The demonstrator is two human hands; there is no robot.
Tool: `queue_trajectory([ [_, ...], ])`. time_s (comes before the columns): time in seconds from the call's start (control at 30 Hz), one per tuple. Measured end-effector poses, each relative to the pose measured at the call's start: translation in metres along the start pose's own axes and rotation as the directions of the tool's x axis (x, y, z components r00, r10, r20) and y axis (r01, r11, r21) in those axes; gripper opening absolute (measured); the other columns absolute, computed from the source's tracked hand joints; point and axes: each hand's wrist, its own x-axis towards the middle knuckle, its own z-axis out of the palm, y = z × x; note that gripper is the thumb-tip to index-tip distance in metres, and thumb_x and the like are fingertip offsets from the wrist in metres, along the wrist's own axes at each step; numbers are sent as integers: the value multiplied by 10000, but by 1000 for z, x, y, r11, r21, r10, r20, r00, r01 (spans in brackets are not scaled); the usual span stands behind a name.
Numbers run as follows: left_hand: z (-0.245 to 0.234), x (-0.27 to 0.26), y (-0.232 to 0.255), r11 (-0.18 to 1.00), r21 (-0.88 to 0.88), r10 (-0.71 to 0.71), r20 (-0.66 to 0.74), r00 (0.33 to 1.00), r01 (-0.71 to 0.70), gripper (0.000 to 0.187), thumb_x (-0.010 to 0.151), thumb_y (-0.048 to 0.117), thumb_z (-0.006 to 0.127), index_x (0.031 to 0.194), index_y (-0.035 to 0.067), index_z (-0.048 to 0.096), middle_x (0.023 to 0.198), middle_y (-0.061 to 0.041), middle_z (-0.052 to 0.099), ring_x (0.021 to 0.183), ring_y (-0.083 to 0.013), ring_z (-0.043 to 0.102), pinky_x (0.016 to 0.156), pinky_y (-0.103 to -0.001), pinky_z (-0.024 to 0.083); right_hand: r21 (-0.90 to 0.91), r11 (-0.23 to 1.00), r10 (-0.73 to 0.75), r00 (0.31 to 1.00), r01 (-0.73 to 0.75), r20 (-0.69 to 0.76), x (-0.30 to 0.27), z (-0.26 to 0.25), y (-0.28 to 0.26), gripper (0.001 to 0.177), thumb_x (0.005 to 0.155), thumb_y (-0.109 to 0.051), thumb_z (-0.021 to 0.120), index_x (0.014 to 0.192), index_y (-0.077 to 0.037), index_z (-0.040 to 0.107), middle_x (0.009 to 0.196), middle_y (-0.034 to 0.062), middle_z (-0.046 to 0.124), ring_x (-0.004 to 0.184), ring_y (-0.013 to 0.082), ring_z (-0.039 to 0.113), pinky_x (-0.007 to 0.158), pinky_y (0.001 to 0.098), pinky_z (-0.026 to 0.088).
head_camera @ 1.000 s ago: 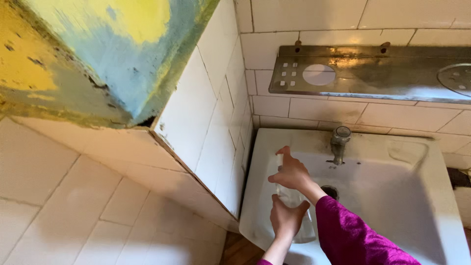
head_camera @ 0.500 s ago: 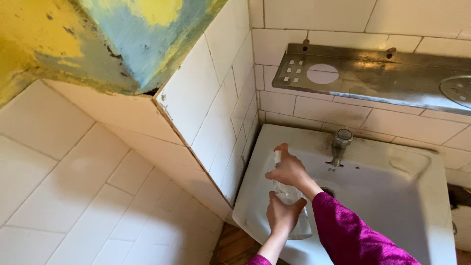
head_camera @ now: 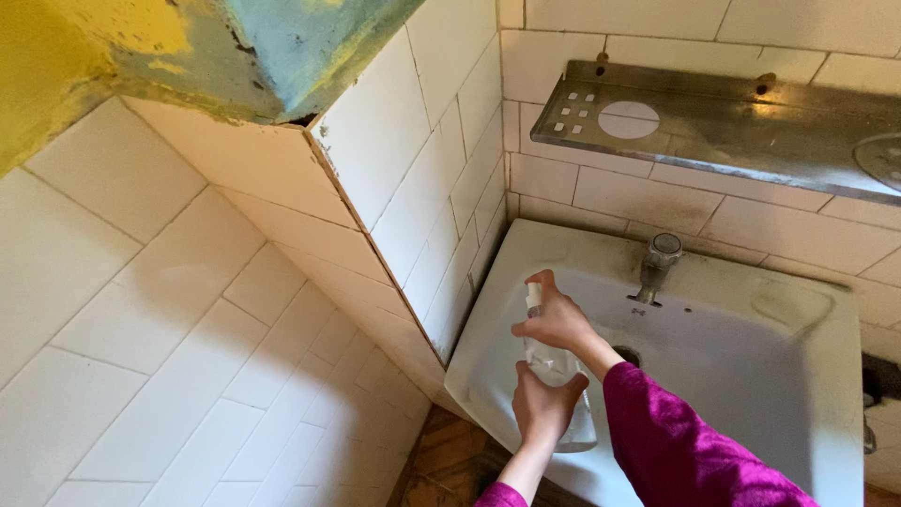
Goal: The person sprays a clear liquid from a bottle onto a white bathroom sink, then uses a green sponge to scrub the sink basin and faucet. The person repeatedly rinses the sponge under running water and continues wiping the sink surfaces.
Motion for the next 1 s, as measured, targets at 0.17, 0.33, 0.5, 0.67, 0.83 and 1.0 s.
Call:
queue_trajectory([
  [0.17, -8, -20, 1, 994, -68, 75, -135, 988, -85, 694, 654, 371, 856, 1147, 44, 493, 1072, -202, 715, 983, -362, 727, 893, -415, 572, 594, 717, 246, 930, -363, 272, 1, -4, 0, 988, 796, -817, 517, 1362, -8, 564, 979, 93, 701, 944, 251, 692, 825, 480, 548],
  [0.33, -17, -25, -1, 996, -13, 82, -94, 992, -83, 702, 655, 377, 835, 1149, 58, 452, 1059, -175, 690, 934, -346, 730, 846, -414, 593, 627, 576, 337, 851, -524, 402, -8, -3, -11, 806, 806, -832, 350, 1046, -128, 660, 947, 135, 706, 887, 295, 634, 789, 500, 498],
  [0.5, -26, -19, -13, 979, 39, 206, -122, 971, -202, 665, 636, 366, 839, 1079, 36, 467, 998, -166, 691, 887, -335, 714, 802, -438, 580, 686, 518, 304, 860, -511, 411, -10, 3, -14, 712, 859, -766, 435, 752, -110, 688, 813, 72, 690, 802, 239, 621, 772, 442, 491],
  [0.67, -38, -12, -19, 980, 86, 186, -72, 980, -180, 666, 657, 366, 812, 1109, 50, 440, 1001, -164, 671, 879, -331, 717, 794, -427, 596, 714, 489, 367, 860, -502, 354, -4, 16, -17, 628, 876, -708, 422, 754, -136, 649, 774, 61, 696, 784, 213, 671, 802, 436, 498],
  [0.83, -50, -12, -24, 983, 92, 161, -15, 987, -159, 677, 670, 376, 826, 1122, 51, 440, 1027, -160, 649, 909, -326, 703, 812, -425, 586, 723, 464, 386, 851, -512, 355, -4, 27, -22, 601, 916, -681, 441, 760, -131, 626, 756, 77, 679, 789, 237, 671, 820, 453, 503],
  [1.0, -59, -11, -32, 982, 118, 142, 38, 989, -146, 714, 672, 376, 833, 1150, 47, 417, 1053, -164, 638, 928, -331, 699, 831, -423, 588, 733, 476, 419, 858, -486, 297, -6, 38, -20, 532, 914, -632, 375, 857, -161, 615, 742, 57, 634, 824, 222, 689, 834, 505, 481],
])
